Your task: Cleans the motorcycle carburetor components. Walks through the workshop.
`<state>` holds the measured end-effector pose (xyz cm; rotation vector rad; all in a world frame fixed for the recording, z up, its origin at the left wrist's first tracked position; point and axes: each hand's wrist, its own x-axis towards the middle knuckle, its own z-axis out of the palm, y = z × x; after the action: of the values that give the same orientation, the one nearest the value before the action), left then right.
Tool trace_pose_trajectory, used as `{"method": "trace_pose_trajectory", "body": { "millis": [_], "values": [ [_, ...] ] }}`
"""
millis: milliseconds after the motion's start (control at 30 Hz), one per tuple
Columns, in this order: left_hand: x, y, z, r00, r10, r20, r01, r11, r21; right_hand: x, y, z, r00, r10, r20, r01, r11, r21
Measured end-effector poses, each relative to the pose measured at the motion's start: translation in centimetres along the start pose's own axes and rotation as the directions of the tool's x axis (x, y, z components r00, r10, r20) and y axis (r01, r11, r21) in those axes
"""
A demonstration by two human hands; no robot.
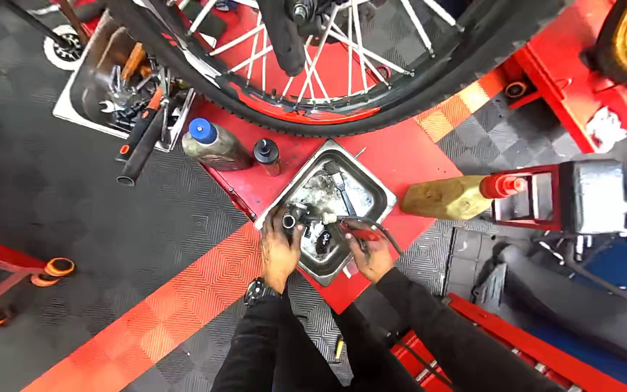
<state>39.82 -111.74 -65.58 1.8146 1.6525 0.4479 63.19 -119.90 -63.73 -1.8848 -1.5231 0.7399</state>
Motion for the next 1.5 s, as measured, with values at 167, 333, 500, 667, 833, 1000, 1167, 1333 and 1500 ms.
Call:
{"method": "trace_pose_trajectory", "body": {
  "millis": [167,333,500,667,833,1000,1167,1333,1500],
  "values": [
    [0.7,1.2,-0.1,0.980,-0.197,0.011,0.195,0.976,0.094,-1.0,-3.2,0.3,0.976,0.132,-0.175,-0.097,0.976,0.195],
    [2.2,2.3,-1.4,0.954,-0.277,0.117,0.262,0.956,0.128,-5.0,-7.3,-2.5,0.856,0.393,-0.336,-0.187,0.841,0.507],
    [3.1,2.6,-1.4,0.945,-0.282,0.165,0.253,0.951,0.176,0.1,-9.8,-1.2,0.947,0.103,-0.303,0.016,0.930,0.367],
    [3.9,3.4,-1.4,0.941,-0.279,0.194,0.238,0.948,0.211,7.2,-6.2,4.1,0.997,-0.033,0.065,0.032,0.999,0.008],
    [4.8,4.5,-1.9,0.933,-0.256,0.252,0.192,0.948,0.253,7.9,-7.4,2.1,0.999,-0.024,-0.043,0.022,0.999,-0.045],
    [6.0,4.9,-1.9,0.934,-0.224,0.279,0.147,0.951,0.272,8.3,-6.5,1.5,0.998,0.028,0.054,-0.021,0.992,-0.125],
    [7.2,5.4,-1.7,0.924,-0.206,0.322,0.099,0.943,0.317,10.2,-6.6,1.3,0.998,0.061,0.025,-0.062,0.998,0.026],
    [7.6,6.7,-1.3,0.860,-0.188,0.475,-0.020,0.917,0.399,10.3,-5.8,-1.7,0.973,0.232,0.009,-0.230,0.968,-0.104],
    [5.8,4.1,-1.2,0.866,0.027,0.499,-0.180,0.948,0.261,12.9,-3.9,-4.8,0.985,0.153,0.084,-0.142,0.982,-0.125]
  ]
}}
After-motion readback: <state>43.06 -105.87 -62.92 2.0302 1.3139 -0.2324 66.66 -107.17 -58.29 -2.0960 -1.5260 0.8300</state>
